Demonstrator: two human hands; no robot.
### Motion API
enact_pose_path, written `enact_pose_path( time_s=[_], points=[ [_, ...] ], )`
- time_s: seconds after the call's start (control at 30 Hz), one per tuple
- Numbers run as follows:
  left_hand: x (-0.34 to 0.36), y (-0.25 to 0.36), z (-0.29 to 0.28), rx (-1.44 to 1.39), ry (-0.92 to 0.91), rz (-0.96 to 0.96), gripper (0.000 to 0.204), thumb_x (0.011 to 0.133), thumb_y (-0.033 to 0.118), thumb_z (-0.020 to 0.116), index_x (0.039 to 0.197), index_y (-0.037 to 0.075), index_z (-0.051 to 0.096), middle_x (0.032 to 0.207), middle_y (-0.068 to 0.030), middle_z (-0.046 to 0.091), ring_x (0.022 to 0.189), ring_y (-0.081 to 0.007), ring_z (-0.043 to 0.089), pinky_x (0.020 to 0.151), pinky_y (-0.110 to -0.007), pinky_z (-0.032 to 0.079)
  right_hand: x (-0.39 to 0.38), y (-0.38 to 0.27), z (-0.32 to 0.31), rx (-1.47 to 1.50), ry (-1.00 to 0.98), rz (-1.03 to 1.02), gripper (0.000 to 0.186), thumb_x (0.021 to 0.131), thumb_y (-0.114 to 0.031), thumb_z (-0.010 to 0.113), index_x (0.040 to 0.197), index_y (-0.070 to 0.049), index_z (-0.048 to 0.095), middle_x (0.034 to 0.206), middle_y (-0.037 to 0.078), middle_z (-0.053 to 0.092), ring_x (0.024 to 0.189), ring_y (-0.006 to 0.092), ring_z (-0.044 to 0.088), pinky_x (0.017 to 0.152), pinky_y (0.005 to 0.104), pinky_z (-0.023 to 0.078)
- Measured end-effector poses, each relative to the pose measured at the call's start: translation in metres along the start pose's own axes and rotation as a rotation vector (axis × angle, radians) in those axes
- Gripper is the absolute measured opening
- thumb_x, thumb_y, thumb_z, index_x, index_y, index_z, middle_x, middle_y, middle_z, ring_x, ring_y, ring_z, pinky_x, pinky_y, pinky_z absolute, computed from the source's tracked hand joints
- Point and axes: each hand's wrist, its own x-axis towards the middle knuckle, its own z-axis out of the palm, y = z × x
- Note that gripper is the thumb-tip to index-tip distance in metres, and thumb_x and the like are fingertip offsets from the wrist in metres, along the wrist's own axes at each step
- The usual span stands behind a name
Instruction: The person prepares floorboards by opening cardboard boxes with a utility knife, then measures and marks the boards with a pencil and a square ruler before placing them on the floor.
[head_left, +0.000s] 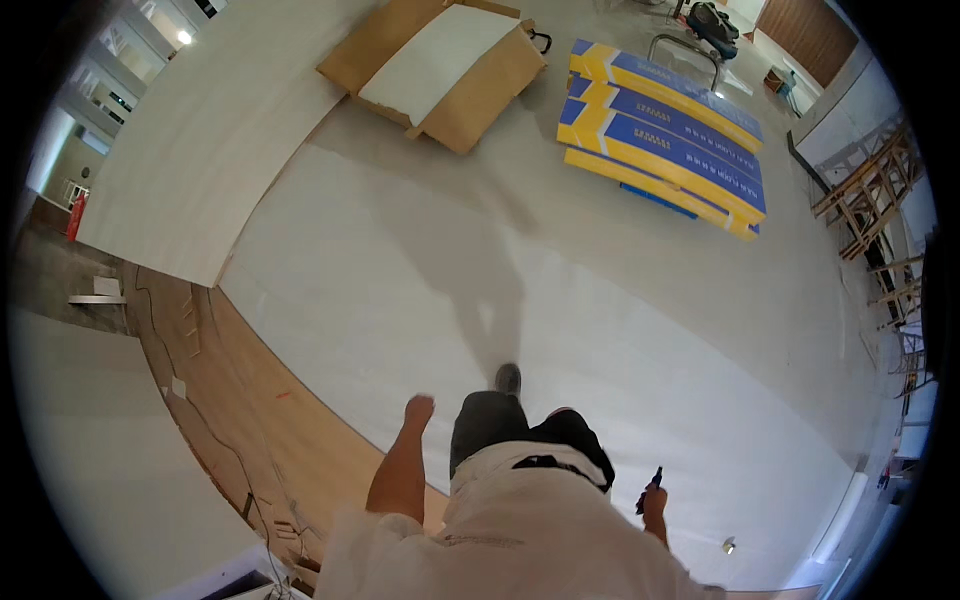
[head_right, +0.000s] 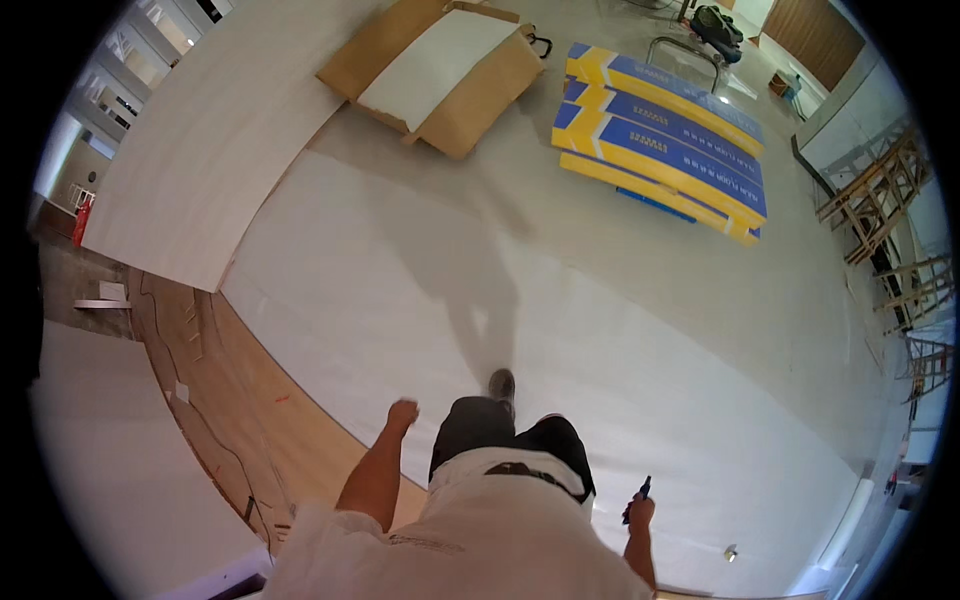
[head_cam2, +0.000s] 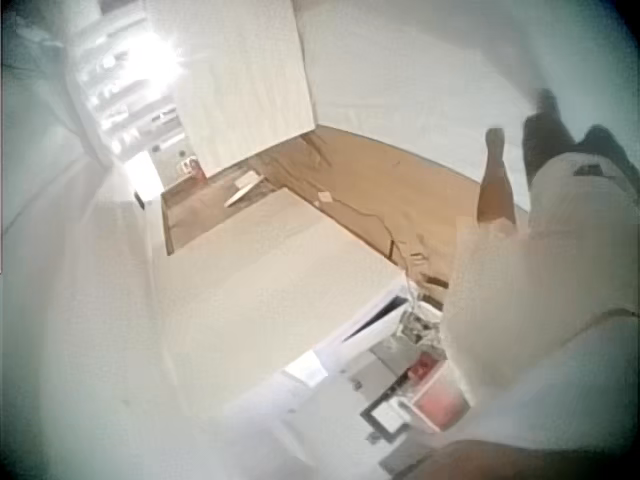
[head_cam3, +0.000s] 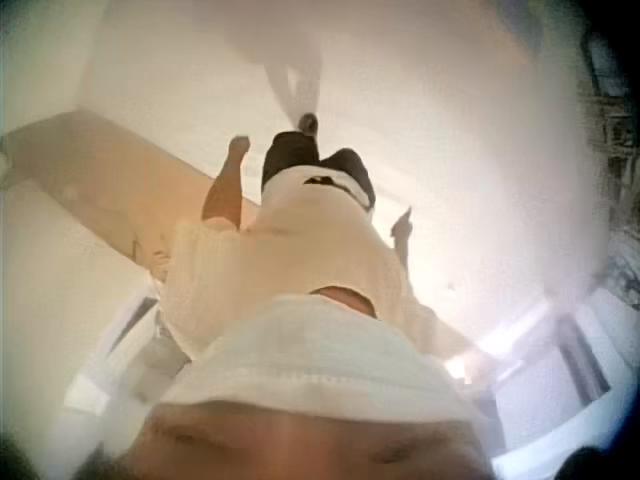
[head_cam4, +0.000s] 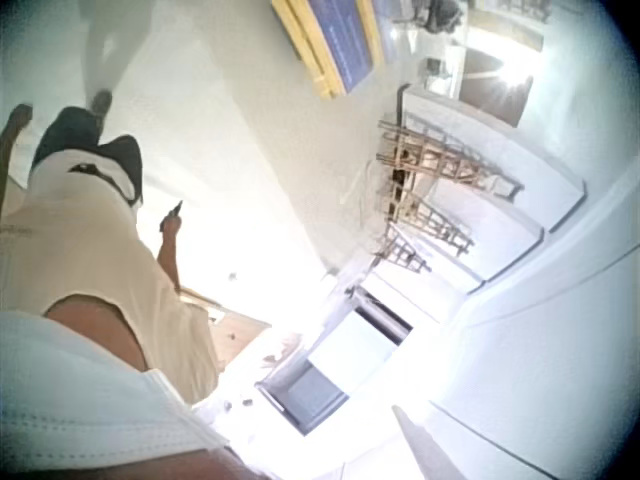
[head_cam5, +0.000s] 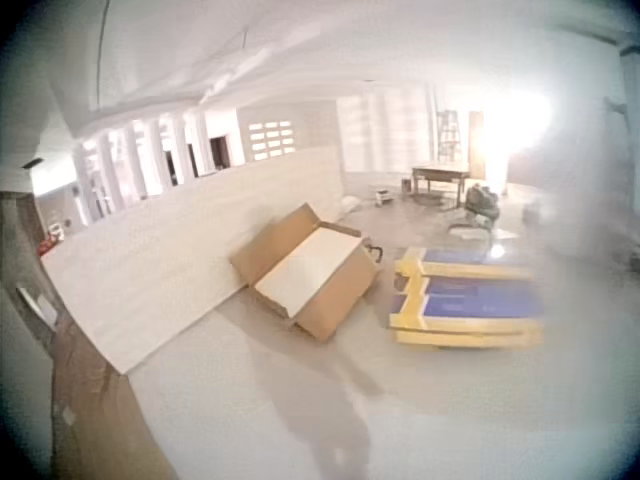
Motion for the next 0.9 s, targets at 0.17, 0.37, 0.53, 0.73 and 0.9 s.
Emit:
enact_pose_path(
  time_s=[0.17, 0.37, 0.53, 0.73, 0.9],
  points=[
    [0.253, 0.175, -0.186, -1.085, -0.002, 0.032, 0.033, 0.101, 0.03, 0.052, 0.115, 0.003, 0.063, 0.094, -0.0042, 0.068, 0.081, -0.0142, 0.063, 0.073, -0.031, 0.051, -0.024, -0.062, 0.021, 0.192, 0.099, -0.036, 0.025, 0.096, -0.025, 0.058, 0.083, -0.003, 0.055, 0.058, 0.002, 0.05, 0.042, 0.0148, 0.049, 0.038, 0.0319, 0.043],
    [0.32, 0.363, -0.312, -0.975, -0.068, 0.147, 0.039, 0.101, 0.036, 0.05, 0.111, 0.001, 0.065, 0.099, -0.0108, 0.071, 0.09, -0.0206, 0.066, 0.083, -0.035, 0.05, -0.035, -0.059, -0.028, 0.033, 0.133, 0.27, 0.037, 0.091, -0.03, 0.064, 0.069, -0.002, 0.056, 0.057, 0.006, 0.055, 0.039, 0.0192, 0.051, 0.036, 0.0351, 0.041],
    [0.323, 0.341, -0.205, -0.719, -0.304, -0.05, 0.04, 0.098, 0.041, 0.051, 0.099, 0.005, 0.067, 0.086, -0.0129, 0.069, 0.083, -0.0254, 0.065, 0.078, -0.041, 0.05, 0.059, -0.053, -0.043, 0.006, 0.231, 0.498, 0.028, 0.08, -0.023, 0.075, 0.068, -0.004, 0.06, 0.056, 0.008, 0.057, 0.038, 0.0235, 0.051, 0.039, 0.0404, 0.043],
    [0.295, 0.355, -0.225, -0.872, -0.855, -0.548, 0.036, 0.096, 0.031, 0.058, 0.121, 0.006, 0.06, 0.109, -0.0125, 0.069, 0.087, -0.025, 0.066, 0.076, -0.039, 0.055, 0.201, -0.283, -0.081, -0.137, 0.262, -0.057, 0.025, 0.08, -0.023, 0.068, 0.068, -0.003, 0.06, 0.054, 0.007, 0.058, 0.045, 0.0207, 0.057, 0.045, 0.0383, 0.046],
    [0.364, 0.396, -0.29, -1.154, -0.539, -0.56, 0.036, 0.098, 0.029, 0.056, 0.123, 0.003, 0.057, 0.107, -0.015, 0.068, 0.09, -0.0235, 0.067, 0.073, -0.038, 0.055, 0.258, -0.542, -0.115, 0.092, 0.267, -0.176, 0.023, 0.088, -0.023, 0.064, 0.08, -0.003, 0.056, 0.06, 0.007, 0.059, 0.047, 0.0165, 0.057, 0.044, 0.0335, 0.049]
  ],
)
